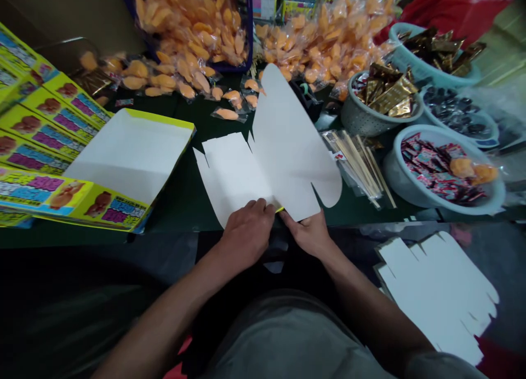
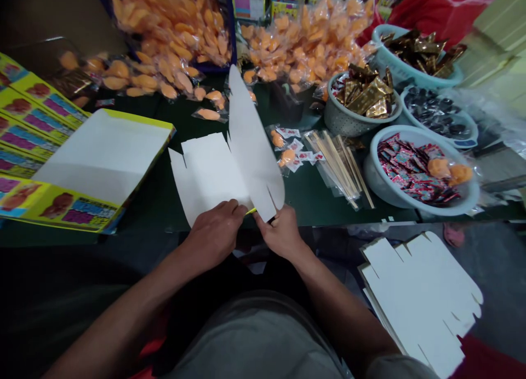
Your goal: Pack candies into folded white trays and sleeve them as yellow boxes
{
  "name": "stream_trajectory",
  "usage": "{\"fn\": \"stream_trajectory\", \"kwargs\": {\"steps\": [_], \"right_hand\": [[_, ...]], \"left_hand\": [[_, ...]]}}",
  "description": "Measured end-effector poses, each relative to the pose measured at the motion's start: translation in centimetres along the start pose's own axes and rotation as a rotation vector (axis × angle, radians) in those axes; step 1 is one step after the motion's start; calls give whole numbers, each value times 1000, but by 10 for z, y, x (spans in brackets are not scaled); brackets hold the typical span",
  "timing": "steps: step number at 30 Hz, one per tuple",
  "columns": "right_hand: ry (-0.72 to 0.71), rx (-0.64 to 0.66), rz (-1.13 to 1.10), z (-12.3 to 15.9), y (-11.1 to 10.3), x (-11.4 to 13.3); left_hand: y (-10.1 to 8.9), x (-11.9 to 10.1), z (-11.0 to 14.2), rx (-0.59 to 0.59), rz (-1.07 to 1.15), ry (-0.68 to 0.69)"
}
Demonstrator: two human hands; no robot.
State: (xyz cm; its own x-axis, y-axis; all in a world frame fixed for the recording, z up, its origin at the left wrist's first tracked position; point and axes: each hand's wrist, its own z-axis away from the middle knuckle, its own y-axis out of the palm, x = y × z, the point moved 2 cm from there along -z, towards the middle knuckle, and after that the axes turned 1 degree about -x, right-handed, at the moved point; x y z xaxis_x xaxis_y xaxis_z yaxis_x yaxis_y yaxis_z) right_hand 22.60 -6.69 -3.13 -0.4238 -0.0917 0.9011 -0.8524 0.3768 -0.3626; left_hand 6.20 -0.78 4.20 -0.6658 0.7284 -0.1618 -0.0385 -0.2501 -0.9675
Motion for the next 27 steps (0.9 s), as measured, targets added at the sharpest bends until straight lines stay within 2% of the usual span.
{"fn": "stream_trajectory", "kwargs": {"steps": [5,8,12,18,20,23,25,27], "right_hand": [[-107,13,-12,-4,4,5],[-135,37,-15,-5,0,10],[-137,8,41,-3,-4,10],[-195,-16,91,2,0,12],[-227,-75,143,4,3,13],[-270,-176,207,7,8,13],[-275,-188,215,8,9,12],[-259,-143,182,7,7,10]], "left_hand": [[7,-3,-17,19,34,33],[14,3,-19,2,66,87],[20,11,-18,-11,97,146],[11,13,-28,47,155,233],[8,11,-26,64,120,226],[7,5,-18,63,39,141],[7,2,-13,41,-1,96],[7,1,-12,37,-1,113]]}}
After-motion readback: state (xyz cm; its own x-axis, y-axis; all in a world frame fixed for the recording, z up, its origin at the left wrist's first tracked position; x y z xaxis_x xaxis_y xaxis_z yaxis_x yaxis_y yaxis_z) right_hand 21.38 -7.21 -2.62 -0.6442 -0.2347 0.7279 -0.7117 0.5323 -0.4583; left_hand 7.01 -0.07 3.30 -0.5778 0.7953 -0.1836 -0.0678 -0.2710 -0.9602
